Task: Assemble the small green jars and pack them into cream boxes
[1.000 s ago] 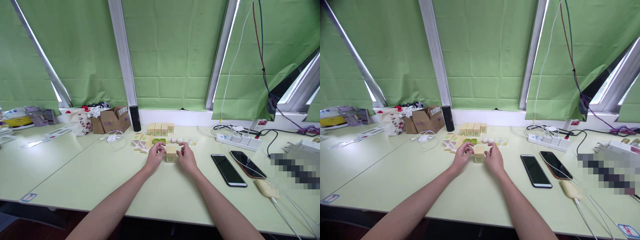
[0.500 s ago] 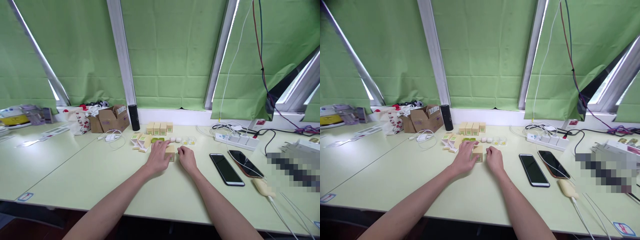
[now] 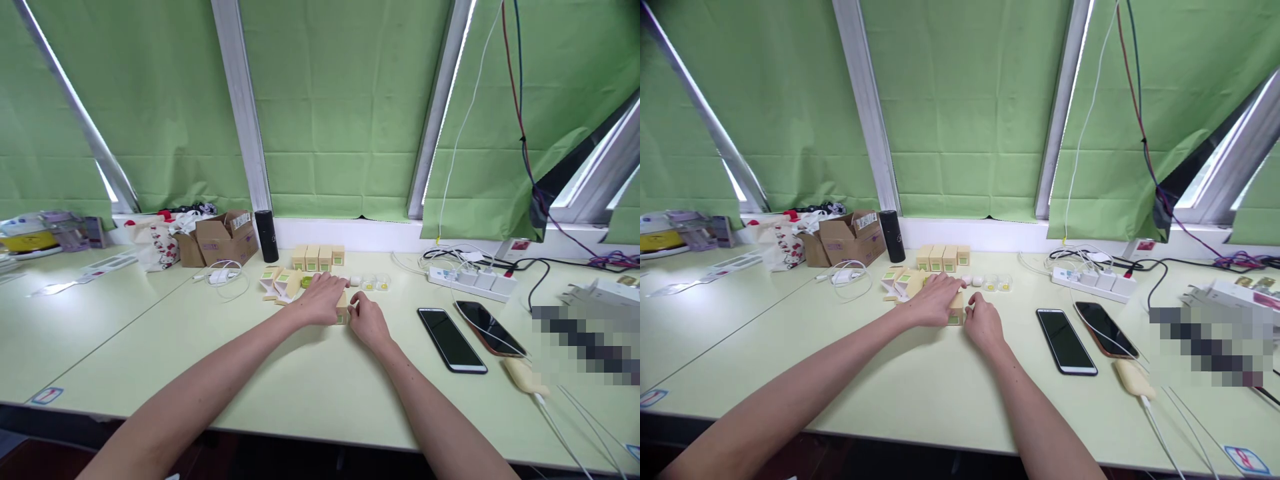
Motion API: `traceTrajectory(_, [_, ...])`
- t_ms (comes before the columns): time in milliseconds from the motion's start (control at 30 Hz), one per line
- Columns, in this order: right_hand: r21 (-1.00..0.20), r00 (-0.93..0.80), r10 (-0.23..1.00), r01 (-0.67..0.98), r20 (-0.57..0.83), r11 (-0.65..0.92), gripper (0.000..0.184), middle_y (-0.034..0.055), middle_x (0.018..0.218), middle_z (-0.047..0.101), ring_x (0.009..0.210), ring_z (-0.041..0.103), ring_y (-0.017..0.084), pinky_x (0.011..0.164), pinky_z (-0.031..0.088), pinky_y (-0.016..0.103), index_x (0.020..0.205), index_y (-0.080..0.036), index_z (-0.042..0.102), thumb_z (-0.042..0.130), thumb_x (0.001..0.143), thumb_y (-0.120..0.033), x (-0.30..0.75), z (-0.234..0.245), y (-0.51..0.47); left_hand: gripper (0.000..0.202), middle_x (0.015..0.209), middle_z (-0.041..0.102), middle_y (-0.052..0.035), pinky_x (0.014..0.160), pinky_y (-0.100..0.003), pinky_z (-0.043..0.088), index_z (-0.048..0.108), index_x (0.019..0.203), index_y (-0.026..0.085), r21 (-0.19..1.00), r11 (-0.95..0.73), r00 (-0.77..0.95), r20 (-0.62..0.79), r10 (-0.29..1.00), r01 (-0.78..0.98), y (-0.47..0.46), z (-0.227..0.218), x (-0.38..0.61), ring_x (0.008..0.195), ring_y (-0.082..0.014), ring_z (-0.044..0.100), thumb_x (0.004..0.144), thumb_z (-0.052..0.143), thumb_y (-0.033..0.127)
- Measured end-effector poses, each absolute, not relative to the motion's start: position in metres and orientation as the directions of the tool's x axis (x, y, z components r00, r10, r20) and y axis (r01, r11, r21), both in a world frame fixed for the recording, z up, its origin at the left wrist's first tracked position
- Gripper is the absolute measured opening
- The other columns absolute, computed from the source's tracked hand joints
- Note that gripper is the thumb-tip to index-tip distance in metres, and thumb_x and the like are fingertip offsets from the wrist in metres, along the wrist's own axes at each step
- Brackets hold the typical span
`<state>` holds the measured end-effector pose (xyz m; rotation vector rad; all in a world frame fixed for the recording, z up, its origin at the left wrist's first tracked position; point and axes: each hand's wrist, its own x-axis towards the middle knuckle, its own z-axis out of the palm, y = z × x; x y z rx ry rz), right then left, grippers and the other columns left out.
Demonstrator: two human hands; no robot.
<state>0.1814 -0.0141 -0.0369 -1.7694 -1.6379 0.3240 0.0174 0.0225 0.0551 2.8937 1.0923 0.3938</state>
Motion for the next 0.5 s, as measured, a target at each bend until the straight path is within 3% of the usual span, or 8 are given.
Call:
traceTrajectory(133, [-0.609,0.153,0.958,0.792,0.241,0.027,0.011,0.0048,0.079,0.070,0.073,0.062,0.020,0.063,0.031,0.026,0.095,-0.021,0.064,0.056,0.096,-0.014,0.181,-0.034,-0.015,0.063,0.119,0.068,-0.0097,0.103,-0.044,0.041,0.060,0.121,0.027,0.139,-0.747,0.708,0.246,0.662,0.650,0.048,0.072,0.023,0.120,-0.0365,0.059,0.064,0.078,0.011])
traceTrajectory(367, [-0.591,0.123,0.963,0.806,0.241,0.045,0.014,0.0064,0.084,0.073,0.073,0.063,0.019,0.063,0.033,0.027,0.092,-0.021,0.067,0.055,0.096,-0.014,0.180,-0.034,-0.017,0.074,0.131,0.063,-0.0127,0.101,-0.041,0.043,0.050,0.139,0.021,-0.048,-0.689,0.662,0.331,0.672,0.723,0.111,0.105,0.047,0.123,-0.0328,0.057,0.069,0.069,0.006])
traceTrajectory(500, [-0.581,0.118,0.964,0.813,0.240,0.045,0.014,0.0070,0.084,0.074,0.073,0.063,0.020,0.063,0.033,0.028,0.093,-0.020,0.068,0.056,0.096,-0.014,0.180,-0.034,-0.017,0.073,0.135,0.061,-0.0143,0.105,-0.041,0.042,0.051,0.140,0.020,-0.069,-0.668,0.653,0.311,0.691,0.741,0.139,0.103,0.061,0.126,-0.0330,0.055,0.071,0.069,0.005])
